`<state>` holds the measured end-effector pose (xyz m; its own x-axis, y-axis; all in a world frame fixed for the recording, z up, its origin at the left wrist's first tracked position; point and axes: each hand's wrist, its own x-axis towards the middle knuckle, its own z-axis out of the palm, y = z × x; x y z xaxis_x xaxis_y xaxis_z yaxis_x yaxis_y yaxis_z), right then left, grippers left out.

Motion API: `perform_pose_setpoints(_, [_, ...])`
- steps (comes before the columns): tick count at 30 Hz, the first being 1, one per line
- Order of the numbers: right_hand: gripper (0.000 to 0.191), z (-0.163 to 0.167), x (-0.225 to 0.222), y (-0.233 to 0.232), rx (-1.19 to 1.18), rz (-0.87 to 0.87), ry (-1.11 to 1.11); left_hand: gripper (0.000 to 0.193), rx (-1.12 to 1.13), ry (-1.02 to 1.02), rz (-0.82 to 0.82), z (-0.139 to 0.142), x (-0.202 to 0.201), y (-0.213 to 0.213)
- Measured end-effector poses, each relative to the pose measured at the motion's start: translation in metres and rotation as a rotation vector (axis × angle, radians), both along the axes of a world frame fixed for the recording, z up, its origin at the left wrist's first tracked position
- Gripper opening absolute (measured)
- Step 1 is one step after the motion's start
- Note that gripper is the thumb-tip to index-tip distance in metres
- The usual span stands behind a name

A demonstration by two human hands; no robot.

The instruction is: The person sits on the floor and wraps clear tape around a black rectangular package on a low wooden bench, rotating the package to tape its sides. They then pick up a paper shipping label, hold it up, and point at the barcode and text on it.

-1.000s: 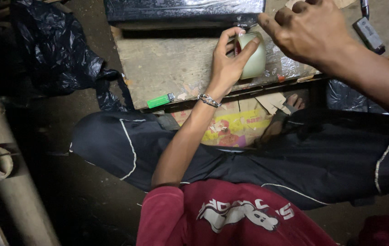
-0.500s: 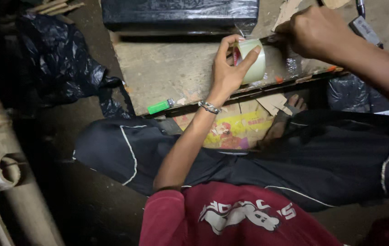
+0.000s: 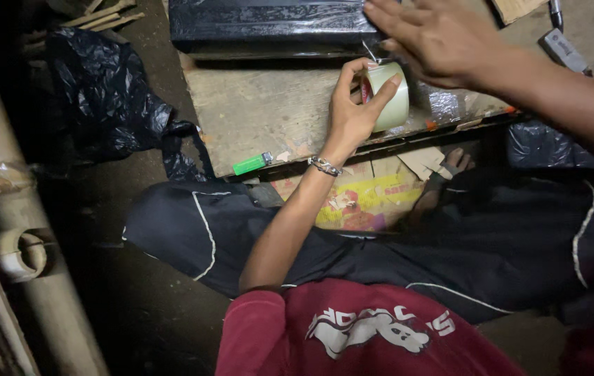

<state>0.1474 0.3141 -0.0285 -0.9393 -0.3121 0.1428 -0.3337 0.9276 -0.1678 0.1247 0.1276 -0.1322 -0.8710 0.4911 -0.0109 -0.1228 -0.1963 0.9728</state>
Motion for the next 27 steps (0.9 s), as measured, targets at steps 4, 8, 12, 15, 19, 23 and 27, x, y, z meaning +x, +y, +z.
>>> perform_pose_setpoints(4, [0.052, -0.008, -0.008, 0.005, 0.026, 0.05, 0.114, 0.048, -0.087, -0.147, 0.031, 0.008, -0.003, -0.004])
perform_pose_setpoints(8, [0.053, -0.018, -0.005, 0.002, 0.043, 0.043, 0.166, 0.049, -0.256, -0.08, -0.021, 0.01, -0.003, -0.018])
perform_pose_setpoints(12, [0.05, -0.018, -0.006, 0.001, 0.088, -0.056, -0.005, 0.049, -0.323, 0.024, -0.095, 0.013, 0.01, -0.021])
perform_pose_setpoints(15, [0.046, -0.02, -0.008, -0.001, 0.028, -0.052, 0.051, 0.049, -0.375, 0.095, -0.196, 0.021, 0.023, -0.022])
perform_pose_setpoints(19, [0.025, -0.037, -0.01, -0.012, -0.218, -0.043, 0.423, 0.045, -0.305, 0.148, -0.235, 0.038, 0.03, -0.033])
perform_pose_setpoints(23, [0.034, -0.057, -0.015, -0.013, -0.15, -0.147, 0.318, 0.046, -0.302, 0.199, -0.23, 0.075, 0.013, -0.055])
perform_pose_setpoints(27, [0.046, -0.06, -0.014, -0.003, -0.2, -0.046, 0.412, 0.047, -0.254, 0.526, -0.11, 0.132, -0.036, -0.095])
